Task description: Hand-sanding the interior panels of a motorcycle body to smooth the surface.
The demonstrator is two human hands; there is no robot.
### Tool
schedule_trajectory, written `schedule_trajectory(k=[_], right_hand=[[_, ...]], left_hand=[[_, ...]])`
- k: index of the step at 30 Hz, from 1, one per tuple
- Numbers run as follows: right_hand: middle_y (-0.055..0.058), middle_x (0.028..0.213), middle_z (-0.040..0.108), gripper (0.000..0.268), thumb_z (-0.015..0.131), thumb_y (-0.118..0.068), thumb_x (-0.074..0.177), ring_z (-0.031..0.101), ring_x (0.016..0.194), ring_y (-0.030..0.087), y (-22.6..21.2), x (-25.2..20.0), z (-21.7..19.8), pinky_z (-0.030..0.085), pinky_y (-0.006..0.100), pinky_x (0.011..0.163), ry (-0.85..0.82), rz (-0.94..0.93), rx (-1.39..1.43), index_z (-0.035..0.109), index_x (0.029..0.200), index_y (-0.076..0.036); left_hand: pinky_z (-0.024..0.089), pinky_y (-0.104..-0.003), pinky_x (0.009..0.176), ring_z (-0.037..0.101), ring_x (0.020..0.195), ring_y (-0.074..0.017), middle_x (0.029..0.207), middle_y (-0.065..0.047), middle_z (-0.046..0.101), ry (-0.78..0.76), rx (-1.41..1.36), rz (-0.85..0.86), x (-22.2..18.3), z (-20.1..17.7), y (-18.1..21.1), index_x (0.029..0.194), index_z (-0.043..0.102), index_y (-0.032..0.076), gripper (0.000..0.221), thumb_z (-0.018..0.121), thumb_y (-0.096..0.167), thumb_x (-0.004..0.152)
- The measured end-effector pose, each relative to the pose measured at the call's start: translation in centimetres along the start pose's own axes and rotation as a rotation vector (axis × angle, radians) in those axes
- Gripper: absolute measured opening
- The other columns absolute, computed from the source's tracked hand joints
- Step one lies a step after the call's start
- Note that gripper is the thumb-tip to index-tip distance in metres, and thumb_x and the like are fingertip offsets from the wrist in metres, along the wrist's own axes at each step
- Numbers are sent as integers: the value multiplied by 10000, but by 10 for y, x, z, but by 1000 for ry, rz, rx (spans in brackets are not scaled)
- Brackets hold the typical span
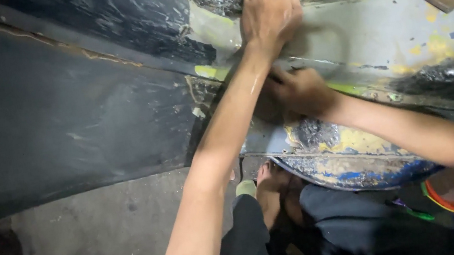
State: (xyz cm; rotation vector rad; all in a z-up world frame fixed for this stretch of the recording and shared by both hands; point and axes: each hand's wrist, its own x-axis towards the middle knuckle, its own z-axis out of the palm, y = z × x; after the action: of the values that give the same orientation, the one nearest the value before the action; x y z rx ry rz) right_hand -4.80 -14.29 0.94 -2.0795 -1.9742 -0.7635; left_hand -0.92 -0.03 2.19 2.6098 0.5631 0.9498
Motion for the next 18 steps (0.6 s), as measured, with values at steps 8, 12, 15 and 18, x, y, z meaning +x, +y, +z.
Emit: schedule_trajectory(k=[8, 12, 15, 18], right_hand=[[5, 843, 516, 440, 587, -178, 827, 389, 404, 90, -9, -17, -18, 302, 240, 315, -142, 70, -221, 591, 1267, -176], [269, 1212, 491, 335, 562, -63, 748, 402, 401, 211, -13, -1, 34, 322, 318, 333, -121, -70, 42, 612, 1075, -12], [127, 1134, 574, 373, 522, 8, 786, 550, 940, 197, -21, -72, 232, 487, 253, 627, -201, -132, -130, 518, 1158, -5], [151, 676, 606, 222, 558, -310, 838, 512, 458, 339, -16, -35, 137, 382, 435, 416, -274, 193, 462, 607, 836, -93]], left_hand=[[493, -446, 623, 581, 655, -359, 732, -162, 606, 52, -25, 3, 1, 2, 2, 924, 436, 51, 261, 507, 213, 732], [516, -484, 645, 606, 786, -386, 904, -168, 614, -203, -111, -112, 4, -3, 2, 1021, 412, 86, 305, 458, 254, 770], [515, -456, 688, 588, 860, -367, 938, -167, 605, -168, -80, -79, 1, 0, 1, 1117, 392, 77, 402, 460, 268, 771], [520, -453, 677, 593, 863, -355, 927, -161, 597, -155, -74, -76, 0, 2, -1, 1094, 398, 78, 379, 469, 252, 765]])
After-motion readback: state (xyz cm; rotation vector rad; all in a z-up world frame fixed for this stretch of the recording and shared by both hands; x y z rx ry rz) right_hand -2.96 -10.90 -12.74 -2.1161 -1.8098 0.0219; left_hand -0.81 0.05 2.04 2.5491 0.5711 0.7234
